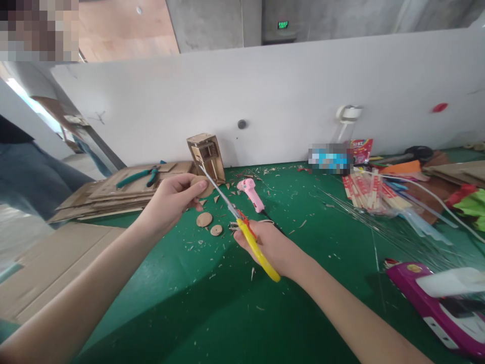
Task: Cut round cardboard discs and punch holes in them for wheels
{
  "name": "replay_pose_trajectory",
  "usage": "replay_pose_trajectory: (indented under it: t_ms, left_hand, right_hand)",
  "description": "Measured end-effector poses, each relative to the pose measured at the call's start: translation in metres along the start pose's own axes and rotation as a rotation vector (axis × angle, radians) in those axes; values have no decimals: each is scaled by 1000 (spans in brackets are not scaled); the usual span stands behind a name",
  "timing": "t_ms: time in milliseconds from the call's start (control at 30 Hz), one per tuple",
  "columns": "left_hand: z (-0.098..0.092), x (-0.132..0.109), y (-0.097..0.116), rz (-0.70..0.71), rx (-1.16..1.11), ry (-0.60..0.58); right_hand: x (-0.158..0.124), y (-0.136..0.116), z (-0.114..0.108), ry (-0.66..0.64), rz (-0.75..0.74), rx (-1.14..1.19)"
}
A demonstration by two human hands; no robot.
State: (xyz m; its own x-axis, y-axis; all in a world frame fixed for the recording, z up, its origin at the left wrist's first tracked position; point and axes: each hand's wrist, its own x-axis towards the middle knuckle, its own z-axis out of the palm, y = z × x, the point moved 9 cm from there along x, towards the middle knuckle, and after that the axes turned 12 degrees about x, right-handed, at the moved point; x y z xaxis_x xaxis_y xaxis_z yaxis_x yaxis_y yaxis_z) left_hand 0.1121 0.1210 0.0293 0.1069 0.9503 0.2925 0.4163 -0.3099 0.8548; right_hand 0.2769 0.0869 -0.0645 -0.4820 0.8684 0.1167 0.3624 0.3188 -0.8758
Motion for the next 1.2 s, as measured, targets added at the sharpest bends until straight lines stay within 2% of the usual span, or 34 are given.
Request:
replay_pose_trajectory:
  t_ms: [200,500,733,1033,1200]
  left_hand:
    - [1,0,0,-4,-14,-14]
    - [1,2,-1,12,-8,-37]
    - [0,2,-2,21,23,-40]
    - [2,-2,8,19,75,-14]
    - [1,-4,8,3,66,-13]
  right_hand:
    - [-4,-10,-4,-18,21,4]
    - [-3,2,-4,-2,-64,52]
    - [-5,-10,-2,-52,8,-40]
    - [-2,-2,2,-47,32,-89]
    - [-1,-2,-2,16,25,-140]
